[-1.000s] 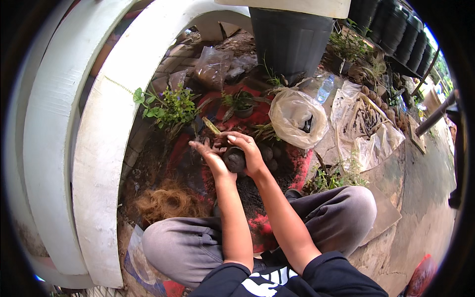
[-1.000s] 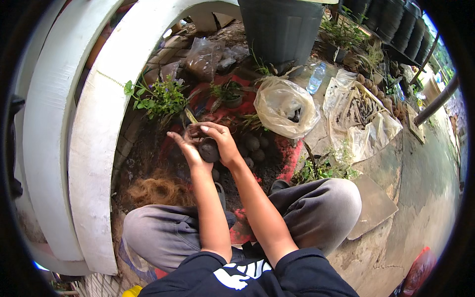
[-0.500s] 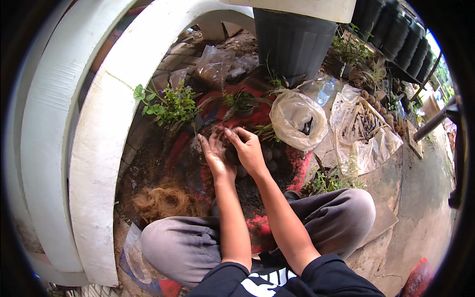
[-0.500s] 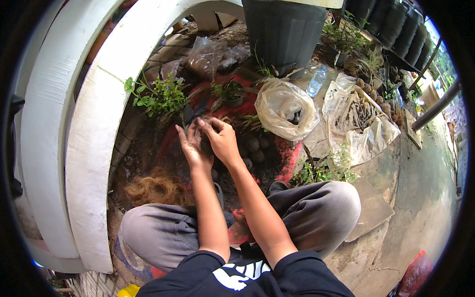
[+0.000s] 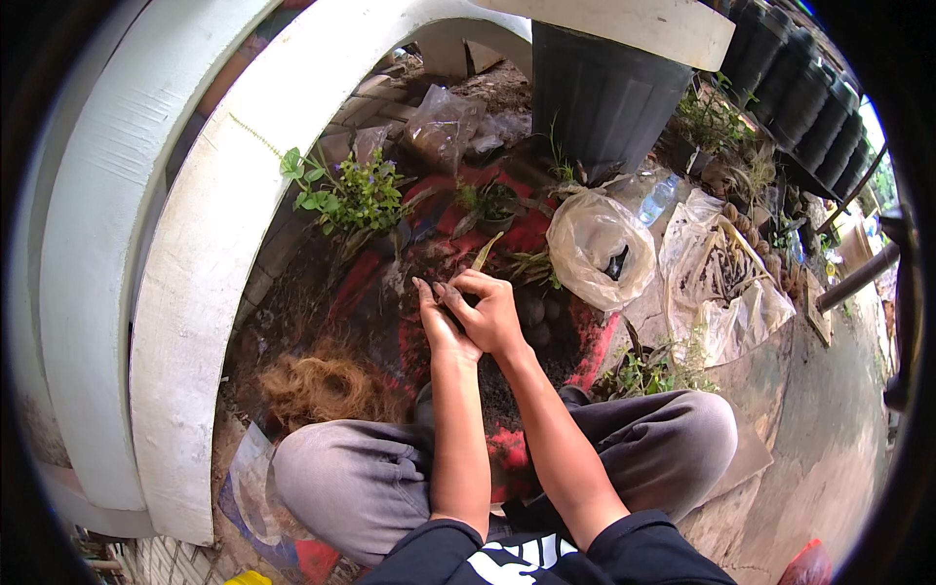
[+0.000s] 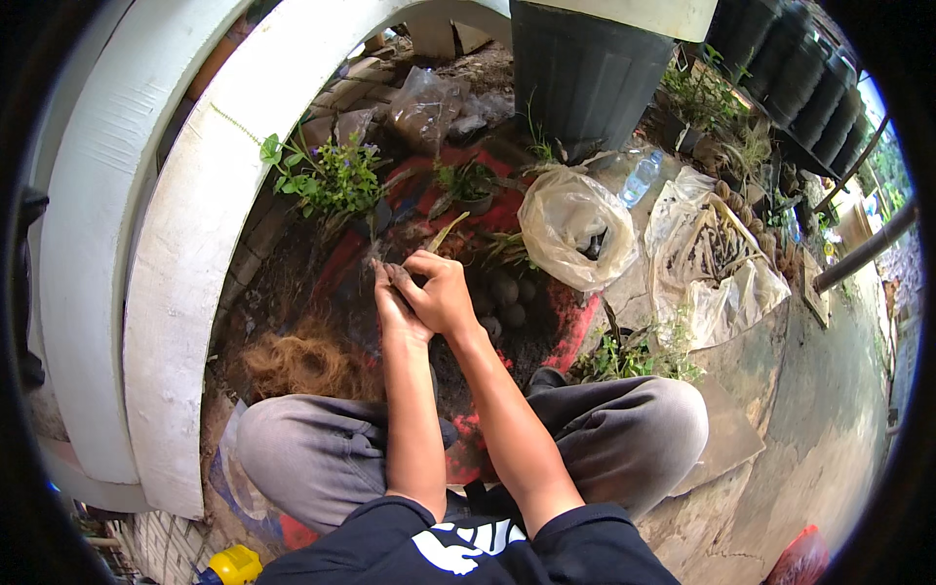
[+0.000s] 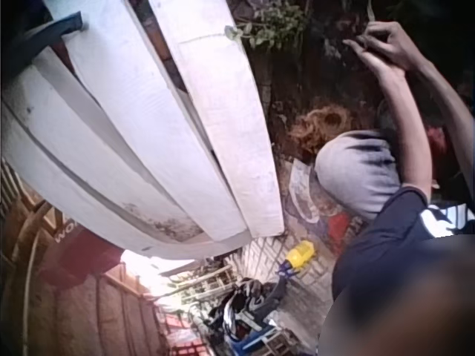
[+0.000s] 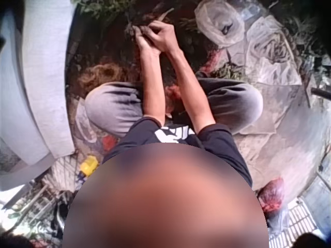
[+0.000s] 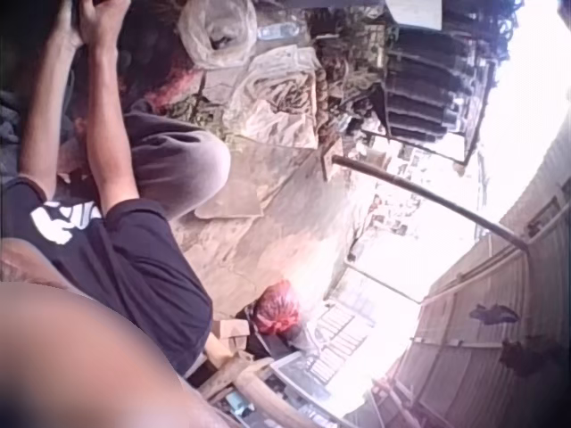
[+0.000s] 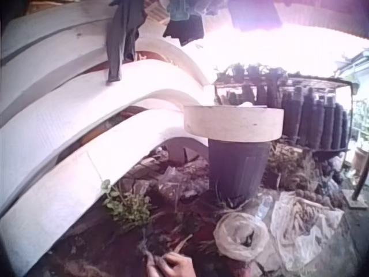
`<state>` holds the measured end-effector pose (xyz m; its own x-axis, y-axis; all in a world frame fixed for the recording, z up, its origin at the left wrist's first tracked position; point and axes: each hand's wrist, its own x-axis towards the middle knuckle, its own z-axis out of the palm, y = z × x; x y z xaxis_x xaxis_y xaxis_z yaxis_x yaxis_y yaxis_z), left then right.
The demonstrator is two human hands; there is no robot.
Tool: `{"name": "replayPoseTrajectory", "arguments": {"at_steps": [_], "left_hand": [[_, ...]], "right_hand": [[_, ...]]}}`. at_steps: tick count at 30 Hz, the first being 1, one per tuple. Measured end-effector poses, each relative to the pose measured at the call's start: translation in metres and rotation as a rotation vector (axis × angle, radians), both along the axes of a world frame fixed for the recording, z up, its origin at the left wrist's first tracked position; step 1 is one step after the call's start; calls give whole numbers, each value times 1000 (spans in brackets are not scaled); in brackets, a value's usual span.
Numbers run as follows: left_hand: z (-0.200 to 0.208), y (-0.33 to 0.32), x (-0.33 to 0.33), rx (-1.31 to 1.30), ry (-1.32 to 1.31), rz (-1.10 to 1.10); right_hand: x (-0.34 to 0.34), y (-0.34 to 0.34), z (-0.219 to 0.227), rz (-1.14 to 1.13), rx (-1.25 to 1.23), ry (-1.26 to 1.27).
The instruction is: The person sits on the floor and repeatedly forms small soil balls around plant seedlings, then places them into a pile. The person handles the seedlings and soil by hand, shaping each unit individually.
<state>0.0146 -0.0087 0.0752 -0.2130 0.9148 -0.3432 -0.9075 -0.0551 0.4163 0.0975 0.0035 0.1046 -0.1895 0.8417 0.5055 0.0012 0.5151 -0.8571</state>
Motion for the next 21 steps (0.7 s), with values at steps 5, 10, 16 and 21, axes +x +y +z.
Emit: {"name": "replayPoseTrajectory", "arguments": {"at_steps": [5,10,16,21], "left_hand": [[34,-10,-2,163,-143,-103],[39,-4,13,85,353,-78],[28,0,14,271,193,-86],[2,8,6,388,32,-86]], "right_hand": [[6,0,4,199,21,94],[4,0,9,-83,70,108],[4,-6,10,-137,118,-21],[3,-2,12,-63,142,-187]]}}
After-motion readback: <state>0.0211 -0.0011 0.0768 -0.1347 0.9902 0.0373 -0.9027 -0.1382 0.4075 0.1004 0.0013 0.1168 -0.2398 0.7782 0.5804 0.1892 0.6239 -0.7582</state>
